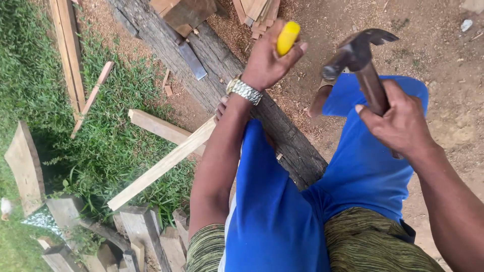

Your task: Using a hammer and a chisel-like tool to shape and join wooden planks on a log.

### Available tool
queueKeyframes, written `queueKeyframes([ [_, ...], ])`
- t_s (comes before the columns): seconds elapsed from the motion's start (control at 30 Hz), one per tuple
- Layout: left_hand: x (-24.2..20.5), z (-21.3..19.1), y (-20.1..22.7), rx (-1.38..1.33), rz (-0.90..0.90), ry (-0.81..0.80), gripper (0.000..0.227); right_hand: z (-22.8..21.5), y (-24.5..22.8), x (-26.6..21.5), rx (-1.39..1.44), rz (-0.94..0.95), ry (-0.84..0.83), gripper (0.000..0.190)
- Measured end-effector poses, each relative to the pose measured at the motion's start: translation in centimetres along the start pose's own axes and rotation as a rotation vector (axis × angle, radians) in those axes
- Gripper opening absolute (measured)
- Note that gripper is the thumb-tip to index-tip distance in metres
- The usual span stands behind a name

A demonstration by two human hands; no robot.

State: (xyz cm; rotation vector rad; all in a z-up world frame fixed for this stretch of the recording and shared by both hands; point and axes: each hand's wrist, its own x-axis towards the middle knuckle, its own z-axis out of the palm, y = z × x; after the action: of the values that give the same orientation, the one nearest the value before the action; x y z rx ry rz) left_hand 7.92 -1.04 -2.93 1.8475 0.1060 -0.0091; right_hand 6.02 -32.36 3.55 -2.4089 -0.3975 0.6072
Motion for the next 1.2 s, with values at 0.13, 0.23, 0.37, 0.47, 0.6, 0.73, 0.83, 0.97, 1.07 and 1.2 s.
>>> queueKeyframes([
  [0.13, 0.9, 1.7, -2.1, 0.172, 0.096, -0.129, 0.038, -0.2, 1.0, -0.3, 0.194, 0.109, 0.004, 0.041],
  [0.23, 1.2, 2.0, -2.1, 0.253, 0.071, -0.253, 0.049, -0.5, 0.6, -0.3, 0.306, 0.253, -0.026, 0.043],
  [0.37, 1.2, 1.4, -1.6, 0.288, 0.004, -0.373, 0.064, 0.0, 1.8, 0.0, 0.374, 0.251, -0.013, 0.044],
  [0.47, 1.1, 0.9, -1.2, 0.300, 0.077, -0.330, 0.072, -0.6, 0.0, 0.6, 0.307, 0.235, 0.000, 0.040],
  [0.6, 0.6, 0.8, -1.0, 0.287, 0.049, -0.342, 0.065, -0.5, -0.3, 0.8, 0.319, 0.206, -0.012, 0.040],
  [0.73, 0.3, 1.1, -1.9, 0.294, 0.138, -0.298, 0.061, -0.6, -0.4, 1.0, 0.337, 0.155, -0.008, 0.041],
  [0.83, 0.4, 1.4, -1.4, 0.315, 0.072, -0.329, 0.063, -0.6, -0.4, 1.2, 0.361, 0.128, 0.005, 0.041],
  [0.97, 0.4, 2.3, -2.3, 0.334, 0.022, -0.361, 0.070, -0.9, -0.7, 2.0, 0.342, 0.067, 0.047, 0.037],
  [1.07, 0.4, 2.4, -2.9, 0.263, -0.019, -0.391, 0.072, -0.4, -1.5, 2.5, 0.409, 0.063, 0.104, 0.030],
  [1.2, 0.6, 2.2, -4.1, 0.272, 0.186, -0.318, 0.073, 2.7, -2.1, 3.6, 0.553, 0.189, 0.077, 0.035],
])
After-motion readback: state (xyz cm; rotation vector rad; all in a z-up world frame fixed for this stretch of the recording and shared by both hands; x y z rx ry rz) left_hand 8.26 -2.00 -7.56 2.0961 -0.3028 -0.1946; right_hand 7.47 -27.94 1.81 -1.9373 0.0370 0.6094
